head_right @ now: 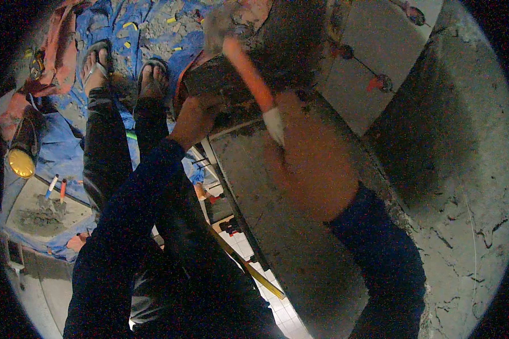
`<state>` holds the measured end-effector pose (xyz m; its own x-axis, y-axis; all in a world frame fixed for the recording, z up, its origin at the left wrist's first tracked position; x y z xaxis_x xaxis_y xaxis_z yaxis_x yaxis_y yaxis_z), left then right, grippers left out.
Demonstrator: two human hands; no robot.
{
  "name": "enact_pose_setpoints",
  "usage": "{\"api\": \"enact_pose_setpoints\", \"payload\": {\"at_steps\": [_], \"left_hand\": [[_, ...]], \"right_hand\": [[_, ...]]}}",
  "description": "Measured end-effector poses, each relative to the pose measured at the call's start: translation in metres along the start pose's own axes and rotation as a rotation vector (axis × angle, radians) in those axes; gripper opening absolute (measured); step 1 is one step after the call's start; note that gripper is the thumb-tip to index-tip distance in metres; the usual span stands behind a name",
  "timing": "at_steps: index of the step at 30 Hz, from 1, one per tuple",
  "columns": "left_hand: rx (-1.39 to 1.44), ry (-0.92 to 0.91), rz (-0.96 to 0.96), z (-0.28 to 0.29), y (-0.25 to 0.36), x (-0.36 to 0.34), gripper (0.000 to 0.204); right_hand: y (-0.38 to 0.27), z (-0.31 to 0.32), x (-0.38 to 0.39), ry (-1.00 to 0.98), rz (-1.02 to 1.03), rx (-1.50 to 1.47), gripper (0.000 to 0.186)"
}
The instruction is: The person applies cement to a wall using a trowel and hammer, then uses a spirit level to check alignment. They place a tile onto the cemented area and adjust its position.
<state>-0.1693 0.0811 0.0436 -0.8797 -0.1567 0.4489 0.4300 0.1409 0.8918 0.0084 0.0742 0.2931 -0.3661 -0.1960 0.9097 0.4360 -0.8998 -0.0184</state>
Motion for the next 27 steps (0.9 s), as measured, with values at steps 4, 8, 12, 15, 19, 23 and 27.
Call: {"api": "enact_pose_setpoints", "payload": {"at_steps": [4, 8, 12, 15, 19, 23, 27], "left_hand": [[-0.114, -0.112, 0.084, 0.002, 0.002, 0.0, 0.013], [-0.158, -0.088, 0.023, 0.004, 0.007, 0.001, 0.015], [-0.131, -0.098, 0.046, 0.001, 0.006, -0.001, 0.017], [-0.198, -0.033, -0.069, 0.001, 0.003, -0.002, 0.018], [-0.193, -0.148, 0.044, 0.0, -0.003, 0.0, 0.021], [-0.134, -0.2, 0.057, 0.002, -0.002, 0.001, 0.028], [0.082, -0.275, 0.124, 0.004, 0.001, -0.001, 0.042]], "right_hand": [[-0.006, 0.01, -0.007, -0.14, 0.012, 0.143, 0.053], [-0.019, 0.033, 0.007, 0.201, 0.12, -0.017, 0.057], [-0.02, 0.024, 0.005, 0.294, 0.145, -0.03, 0.056], [-0.003, 0.003, -0.004, -0.249, -0.059, 0.263, 0.053], [0.01, 0.004, 0.006, -0.037, 0.009, 0.042, 0.054], [0.019, -0.009, 0.005, 0.027, 0.037, -0.009, 0.053], [0.043, -0.009, -0.002, -0.048, -0.048, 0.067, 0.051]]}}
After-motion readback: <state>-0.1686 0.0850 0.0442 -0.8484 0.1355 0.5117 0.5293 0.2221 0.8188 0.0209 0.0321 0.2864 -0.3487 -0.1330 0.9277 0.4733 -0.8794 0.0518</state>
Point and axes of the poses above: each hand's wrist, its own x-axis away from the middle knuckle, its own z-axis out of the back of the hand, y = z × x, the point moved 2 cm from there along -x, towards the middle knuckle, and after that the axes turned 2 degrees about -x, right-handed, at the moved point
